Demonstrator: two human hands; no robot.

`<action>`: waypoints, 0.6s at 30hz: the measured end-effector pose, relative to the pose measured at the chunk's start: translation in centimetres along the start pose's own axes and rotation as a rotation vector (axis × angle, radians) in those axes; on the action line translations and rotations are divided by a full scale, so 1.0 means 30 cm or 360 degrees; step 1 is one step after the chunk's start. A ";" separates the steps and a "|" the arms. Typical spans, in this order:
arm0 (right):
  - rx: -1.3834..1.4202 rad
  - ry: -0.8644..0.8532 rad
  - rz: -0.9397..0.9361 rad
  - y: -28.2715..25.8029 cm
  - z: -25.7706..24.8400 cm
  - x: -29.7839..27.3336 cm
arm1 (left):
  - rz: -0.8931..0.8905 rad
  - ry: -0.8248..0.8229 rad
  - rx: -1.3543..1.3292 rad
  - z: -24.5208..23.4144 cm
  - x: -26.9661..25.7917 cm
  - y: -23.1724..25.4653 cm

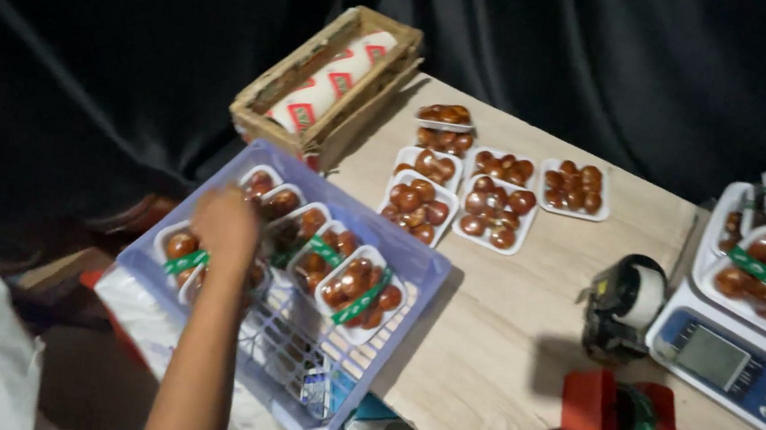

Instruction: Packaging small food items into trays and sealing them with green tape using a manual dispenser.

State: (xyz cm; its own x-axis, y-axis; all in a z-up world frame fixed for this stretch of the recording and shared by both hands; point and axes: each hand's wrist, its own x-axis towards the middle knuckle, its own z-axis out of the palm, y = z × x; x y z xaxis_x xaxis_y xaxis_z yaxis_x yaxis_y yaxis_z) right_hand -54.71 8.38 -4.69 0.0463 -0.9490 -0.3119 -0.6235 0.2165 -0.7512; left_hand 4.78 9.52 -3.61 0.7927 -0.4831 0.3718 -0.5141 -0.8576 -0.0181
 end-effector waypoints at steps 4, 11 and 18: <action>-0.0059 -0.0072 0.0080 0.017 0.023 0.013 | 0.0651 0.0086 -0.0419 -0.025 0.062 0.454; 0.0114 -0.0407 -0.0915 0.208 0.002 0.111 | 0.1319 -0.0967 -0.0154 0.052 0.044 0.906; 0.0315 -0.0193 -0.0362 0.272 -0.004 0.026 | 0.1379 -0.1039 0.0443 0.063 0.090 1.004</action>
State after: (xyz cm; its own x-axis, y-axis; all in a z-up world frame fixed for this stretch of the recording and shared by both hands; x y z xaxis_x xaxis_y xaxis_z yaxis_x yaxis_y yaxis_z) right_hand -59.85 9.38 -11.00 0.2669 -0.9466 -0.1811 -0.4232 0.0537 -0.9044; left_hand -7.94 -17.94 -4.91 0.2643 -0.8662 -0.4240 -0.9494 -0.1564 -0.2723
